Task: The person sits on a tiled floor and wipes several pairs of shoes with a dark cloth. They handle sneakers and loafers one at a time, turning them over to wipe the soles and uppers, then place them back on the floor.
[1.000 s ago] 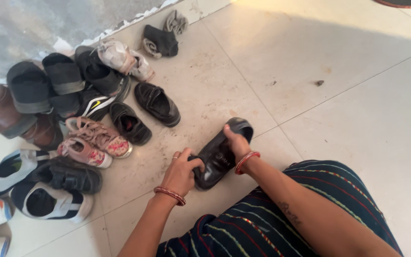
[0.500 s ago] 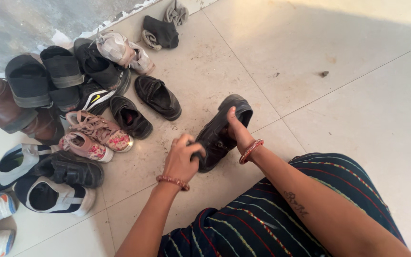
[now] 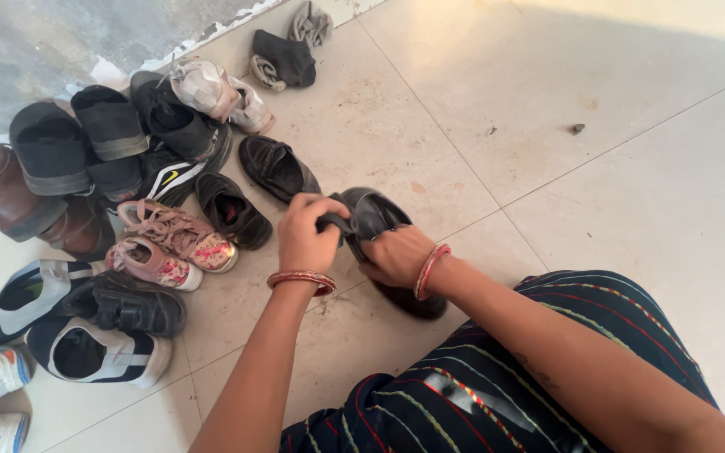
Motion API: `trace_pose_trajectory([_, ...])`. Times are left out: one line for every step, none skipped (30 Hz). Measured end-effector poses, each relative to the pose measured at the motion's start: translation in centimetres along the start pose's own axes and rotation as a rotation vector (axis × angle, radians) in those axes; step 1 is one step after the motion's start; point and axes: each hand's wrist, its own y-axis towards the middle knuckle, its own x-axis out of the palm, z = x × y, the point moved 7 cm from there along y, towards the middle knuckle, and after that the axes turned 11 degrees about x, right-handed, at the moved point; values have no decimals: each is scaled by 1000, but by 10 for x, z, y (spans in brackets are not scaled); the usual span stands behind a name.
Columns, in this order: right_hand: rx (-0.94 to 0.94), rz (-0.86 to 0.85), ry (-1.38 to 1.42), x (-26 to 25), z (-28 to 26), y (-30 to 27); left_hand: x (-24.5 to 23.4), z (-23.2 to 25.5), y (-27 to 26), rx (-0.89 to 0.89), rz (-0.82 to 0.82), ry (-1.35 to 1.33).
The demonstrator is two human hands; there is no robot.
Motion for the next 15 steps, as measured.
trace_pose_trajectory([-11,-38,-88,3,-5,-1,-3,-7,-4,-38,33,-11])
trace_pose_trajectory([-21,-54,-175,7,-10,-2,-6,-15,-9,-76,66,-22])
trace_pose_trajectory([-30,-70,-263,12,-14,-4,-7,-22,-15,-114,98,-35])
trace_pose_trajectory([-40,-86,-351,17,-17,-6,-5,-31,-23,-211,88,-42])
trace_pose_trajectory([-52,-72,-387,19,-19,-7,-4,-40,-32,-307,79,-49])
trace_pose_trajectory([-65,-58,-423,21,-20,-9,-2,-47,-43,-402,70,-56])
trace_pose_trajectory([-77,-42,-459,23,-22,-11,-1,-53,-53,-488,61,-95])
trace_pose_trajectory([-62,-29,-462,25,-23,-12,1,-58,-63,-573,52,-133])
trace_pose_trajectory([-45,-15,-466,26,-23,-14,3,-61,-73,-658,42,-175])
trace_pose_trajectory([-28,-2,-470,27,-22,-15,4,-64,-81,-738,45,-220])
trace_pose_trajectory([-24,-9,-456,27,-21,-16,5,-66,-90,-818,48,-267])
trace_pose_trajectory([-20,-16,-443,27,-19,-17,7,-68,-96,-898,50,-314])
trace_pose_trajectory([-19,-23,-427,28,-18,-18,7,-68,-99,-909,38,-326])
trace_pose_trajectory([-45,-11,-418,27,-19,-21,7,-68,-101,-919,25,-339])
trace_pose_trajectory([-71,5,-412,26,-19,-21,7,-69,-102,-925,16,-351])
